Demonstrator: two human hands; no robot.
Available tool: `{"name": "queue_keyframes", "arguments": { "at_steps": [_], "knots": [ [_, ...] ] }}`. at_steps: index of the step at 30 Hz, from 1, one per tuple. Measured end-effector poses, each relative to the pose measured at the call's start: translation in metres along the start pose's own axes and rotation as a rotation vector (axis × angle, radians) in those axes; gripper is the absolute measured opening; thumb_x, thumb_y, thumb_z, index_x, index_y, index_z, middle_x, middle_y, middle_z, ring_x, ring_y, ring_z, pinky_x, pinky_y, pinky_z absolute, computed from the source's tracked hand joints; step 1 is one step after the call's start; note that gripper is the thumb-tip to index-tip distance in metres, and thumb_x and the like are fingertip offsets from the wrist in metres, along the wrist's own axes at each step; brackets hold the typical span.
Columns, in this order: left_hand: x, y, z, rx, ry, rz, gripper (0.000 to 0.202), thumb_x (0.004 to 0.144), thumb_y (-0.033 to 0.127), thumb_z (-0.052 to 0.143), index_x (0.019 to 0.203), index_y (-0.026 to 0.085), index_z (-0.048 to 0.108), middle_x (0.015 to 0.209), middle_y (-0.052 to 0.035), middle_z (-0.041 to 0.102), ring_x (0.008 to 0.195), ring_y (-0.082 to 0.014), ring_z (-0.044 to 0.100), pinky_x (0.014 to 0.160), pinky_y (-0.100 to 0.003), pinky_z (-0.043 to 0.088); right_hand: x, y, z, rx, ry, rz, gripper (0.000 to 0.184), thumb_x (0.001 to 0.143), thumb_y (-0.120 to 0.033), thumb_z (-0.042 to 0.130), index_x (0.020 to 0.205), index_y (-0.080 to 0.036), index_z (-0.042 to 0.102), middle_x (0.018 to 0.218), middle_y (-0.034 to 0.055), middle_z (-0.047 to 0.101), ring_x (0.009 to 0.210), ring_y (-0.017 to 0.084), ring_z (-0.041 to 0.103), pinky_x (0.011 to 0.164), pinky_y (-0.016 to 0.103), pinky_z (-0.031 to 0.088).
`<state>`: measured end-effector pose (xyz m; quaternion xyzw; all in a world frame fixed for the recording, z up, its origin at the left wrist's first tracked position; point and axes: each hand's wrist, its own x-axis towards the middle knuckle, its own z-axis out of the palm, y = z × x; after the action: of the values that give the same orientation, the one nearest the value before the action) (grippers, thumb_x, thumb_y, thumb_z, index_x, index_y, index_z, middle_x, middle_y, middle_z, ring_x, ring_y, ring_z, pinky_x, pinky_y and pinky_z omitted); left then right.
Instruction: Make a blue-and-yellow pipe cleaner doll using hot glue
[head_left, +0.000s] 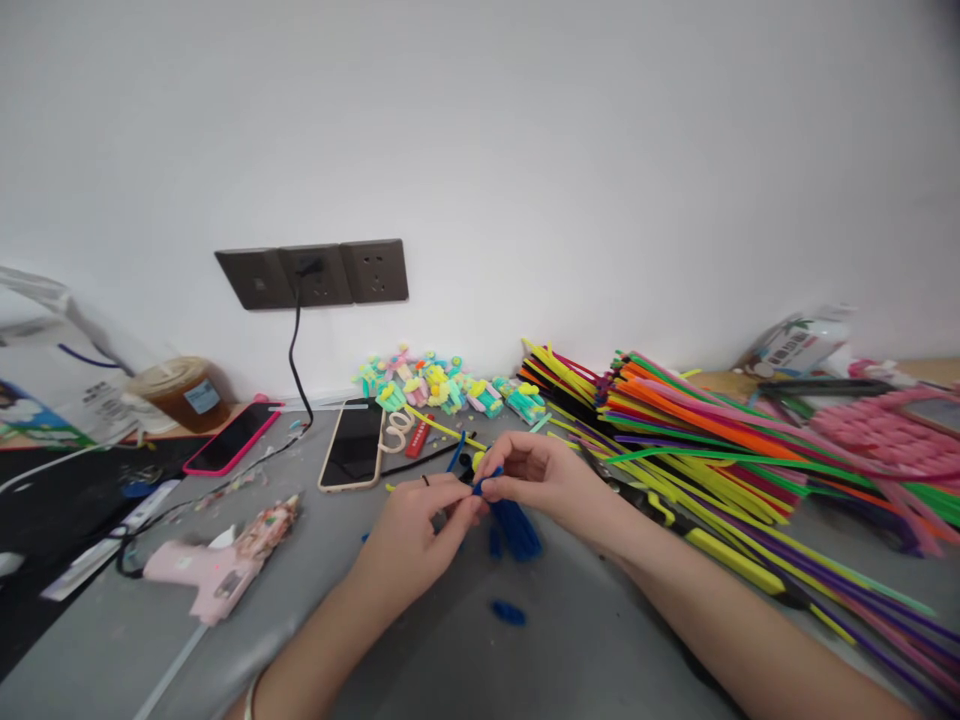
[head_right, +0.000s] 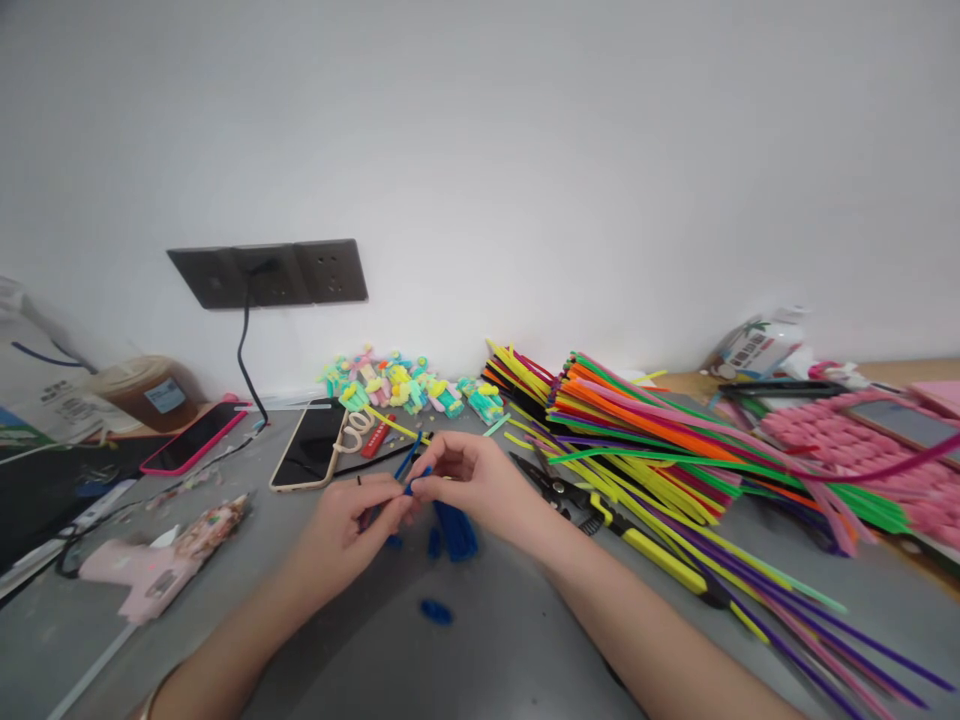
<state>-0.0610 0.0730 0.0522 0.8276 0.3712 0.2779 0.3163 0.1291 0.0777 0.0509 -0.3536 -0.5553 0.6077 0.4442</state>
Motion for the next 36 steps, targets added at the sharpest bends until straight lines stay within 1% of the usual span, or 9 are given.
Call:
{"name": "queue_keyframes", "arguments": {
  "at_steps": [4, 9, 13, 17, 22, 28, 32, 34, 36],
  "knots": [
    [0.001, 0.002, 0.001, -0.068, 0.02, -0.042, 0.028, 0.091, 0.023, 0.051, 0.07, 0.017, 0.069, 0.066, -0.0026, 0.067, 0.063, -0.0146, 0.057, 0.057, -0.023, 0.036, -0.001, -0.001, 0.0, 0.039, 0.008, 0.022, 0.025, 0.068, -0.029, 0.084, 0.075, -0.016, 0.064, 0.076, 0.0007, 0.068, 0.068, 0.013, 0.065, 0.067, 0.027, 0.052],
    [0.0, 0.003, 0.002, -0.163, 0.006, -0.098, 0.031, 0.093, 0.027, 0.047, 0.074, 0.016, 0.067, 0.067, -0.0029, 0.065, 0.063, -0.0147, 0.058, 0.057, -0.023, 0.037, -0.003, -0.006, 0.001, 0.09, 0.039, 0.023, 0.027, 0.064, -0.026, 0.087, 0.069, -0.016, 0.062, 0.08, 0.0015, 0.07, 0.073, 0.013, 0.065, 0.068, 0.026, 0.051],
    [-0.004, 0.007, -0.003, -0.074, 0.053, 0.043, 0.031, 0.094, 0.025, 0.047, 0.067, 0.017, 0.061, 0.063, -0.0006, 0.058, 0.062, -0.0128, 0.054, 0.059, -0.023, 0.036, -0.005, -0.009, 0.006, 0.153, 0.001, 0.021, 0.027, 0.065, -0.024, 0.087, 0.067, -0.016, 0.061, 0.081, 0.001, 0.07, 0.07, 0.012, 0.065, 0.068, 0.026, 0.051],
    [-0.006, 0.008, -0.006, -0.009, 0.066, 0.171, 0.029, 0.095, 0.022, 0.045, 0.07, 0.017, 0.059, 0.065, -0.0009, 0.058, 0.063, -0.0123, 0.054, 0.06, -0.022, 0.037, -0.008, -0.01, 0.008, 0.186, -0.037, 0.007, 0.025, 0.068, -0.024, 0.086, 0.07, -0.016, 0.063, 0.083, 0.0007, 0.068, 0.069, 0.011, 0.064, 0.07, 0.027, 0.051],
    [-0.006, 0.004, -0.005, 0.026, 0.053, 0.166, 0.028, 0.097, 0.021, 0.043, 0.079, 0.018, 0.063, 0.07, -0.0028, 0.065, 0.066, -0.0135, 0.06, 0.064, -0.022, 0.041, -0.008, -0.012, 0.007, 0.229, -0.019, 0.025, 0.021, 0.072, -0.024, 0.083, 0.075, -0.015, 0.064, 0.082, 0.0009, 0.069, 0.068, 0.011, 0.064, 0.066, 0.024, 0.05],
    [-0.008, 0.002, -0.006, -0.033, 0.076, 0.177, 0.029, 0.097, 0.021, 0.044, 0.082, 0.019, 0.069, 0.075, -0.0052, 0.07, 0.069, -0.0154, 0.063, 0.066, -0.023, 0.044, -0.006, -0.013, 0.008, 0.26, -0.009, 0.006, 0.027, 0.07, -0.024, 0.084, 0.07, -0.016, 0.059, 0.081, 0.0006, 0.069, 0.067, 0.012, 0.066, 0.065, 0.025, 0.053],
    [-0.005, 0.001, -0.003, -0.203, 0.08, 0.044, 0.031, 0.097, 0.031, 0.047, 0.082, 0.018, 0.07, 0.071, -0.0042, 0.069, 0.065, -0.0146, 0.061, 0.064, -0.024, 0.044, -0.004, -0.009, 0.007, 0.125, 0.047, -0.089, 0.029, 0.071, -0.029, 0.083, 0.069, -0.018, 0.056, 0.079, 0.0014, 0.069, 0.066, 0.012, 0.064, 0.065, 0.026, 0.053],
    [-0.002, 0.0, 0.0, -0.398, 0.098, -0.088, 0.033, 0.094, 0.04, 0.051, 0.081, 0.017, 0.069, 0.071, -0.0038, 0.068, 0.063, -0.0139, 0.059, 0.061, -0.023, 0.043, -0.004, -0.008, 0.007, -0.002, 0.117, -0.231, 0.026, 0.075, -0.03, 0.079, 0.07, -0.019, 0.056, 0.079, 0.0028, 0.068, 0.07, 0.014, 0.065, 0.065, 0.028, 0.054],
    [0.002, 0.0, 0.004, -0.637, 0.112, -0.235, 0.034, 0.087, 0.048, 0.061, 0.082, 0.015, 0.069, 0.07, -0.0029, 0.066, 0.06, -0.0123, 0.055, 0.055, -0.022, 0.04, -0.007, -0.008, 0.009, -0.197, 0.211, -0.438, 0.021, 0.082, -0.025, 0.073, 0.07, -0.02, 0.056, 0.079, 0.004, 0.067, 0.075, 0.016, 0.065, 0.067, 0.028, 0.054]
  ]
}}
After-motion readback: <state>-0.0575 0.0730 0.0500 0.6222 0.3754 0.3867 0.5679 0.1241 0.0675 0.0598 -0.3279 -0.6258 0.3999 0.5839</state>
